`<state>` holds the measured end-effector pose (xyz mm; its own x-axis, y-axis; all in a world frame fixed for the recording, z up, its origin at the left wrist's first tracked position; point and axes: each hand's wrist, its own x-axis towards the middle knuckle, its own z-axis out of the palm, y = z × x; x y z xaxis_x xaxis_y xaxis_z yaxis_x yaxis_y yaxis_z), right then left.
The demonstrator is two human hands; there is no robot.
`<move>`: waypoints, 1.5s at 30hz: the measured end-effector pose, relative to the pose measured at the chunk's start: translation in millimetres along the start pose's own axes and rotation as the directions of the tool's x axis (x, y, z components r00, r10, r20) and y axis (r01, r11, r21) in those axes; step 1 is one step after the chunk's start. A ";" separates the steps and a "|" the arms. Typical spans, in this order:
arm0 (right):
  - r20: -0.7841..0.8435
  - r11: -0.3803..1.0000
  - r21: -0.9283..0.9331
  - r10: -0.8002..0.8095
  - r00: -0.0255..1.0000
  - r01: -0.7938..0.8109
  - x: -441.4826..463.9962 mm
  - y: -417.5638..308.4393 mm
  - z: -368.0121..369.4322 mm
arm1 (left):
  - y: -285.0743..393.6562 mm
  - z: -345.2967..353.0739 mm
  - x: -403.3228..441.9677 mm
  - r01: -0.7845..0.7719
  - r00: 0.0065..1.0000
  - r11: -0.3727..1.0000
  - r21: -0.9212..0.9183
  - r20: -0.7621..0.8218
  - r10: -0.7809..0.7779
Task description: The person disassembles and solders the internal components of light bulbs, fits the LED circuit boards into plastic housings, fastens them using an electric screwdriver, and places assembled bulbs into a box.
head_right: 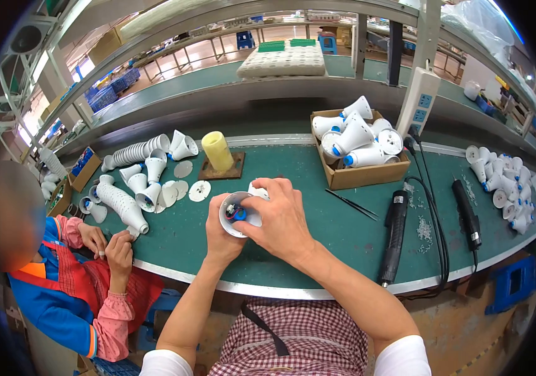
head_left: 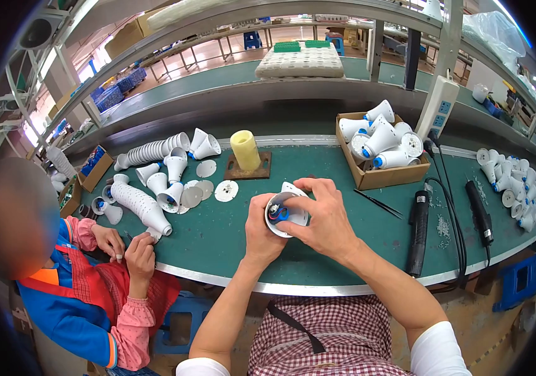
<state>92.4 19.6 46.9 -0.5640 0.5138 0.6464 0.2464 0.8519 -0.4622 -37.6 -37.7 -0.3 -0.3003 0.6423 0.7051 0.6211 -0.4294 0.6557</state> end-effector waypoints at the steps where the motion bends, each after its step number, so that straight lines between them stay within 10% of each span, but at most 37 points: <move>1: 0.000 1.000 0.001 0.002 1.000 -0.002 0.2 -1.0 0.9 | -1.1 0.6 0.6 0.001 1.000 1.000 0.000 0.002 -0.001; 13: 0.067 0.998 -0.030 -0.057 0.996 0.059 -2.1 5.0 2.8 | -4.9 8.5 -6.6 0.102 0.989 0.990 -0.093 0.116 -0.091; 15: 0.146 0.942 0.313 0.081 0.986 -0.124 -5.9 13.1 1.5 | 2.7 10.1 -6.9 0.129 0.991 0.989 -0.077 0.050 -0.125; 27: -0.053 0.986 0.013 0.165 0.985 -0.164 7.8 25.8 -63.5 | 3.6 13.2 -16.9 0.238 0.969 0.966 -0.103 0.098 -0.229; 33: 0.218 0.905 -0.339 0.339 0.915 -0.255 -20.9 73.6 -50.1 | -3.8 13.5 -22.6 0.247 0.969 0.966 -0.081 -0.007 -0.248; 38: -0.029 0.923 -0.008 0.385 0.922 -0.385 7.9 36.3 -78.5 | -5.7 12.3 -23.3 0.224 0.973 0.972 -0.067 -0.036 -0.227; 42: 0.100 0.882 -0.346 0.373 0.922 -0.319 -22.3 81.2 -49.7 | -2.2 12.9 -22.9 0.197 0.980 0.980 -0.011 -0.039 -0.197; 45: 0.064 0.885 -0.201 0.440 0.896 -0.420 -16.0 74.7 -58.3 | -2.2 10.1 -24.0 0.192 0.981 0.981 0.034 -0.020 -0.191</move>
<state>165.7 80.9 37.4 -0.4475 0.8283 0.3371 0.6134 0.5586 -0.5582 -24.5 -45.7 -21.3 -0.4280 0.6999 0.5719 0.5759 -0.2765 0.7694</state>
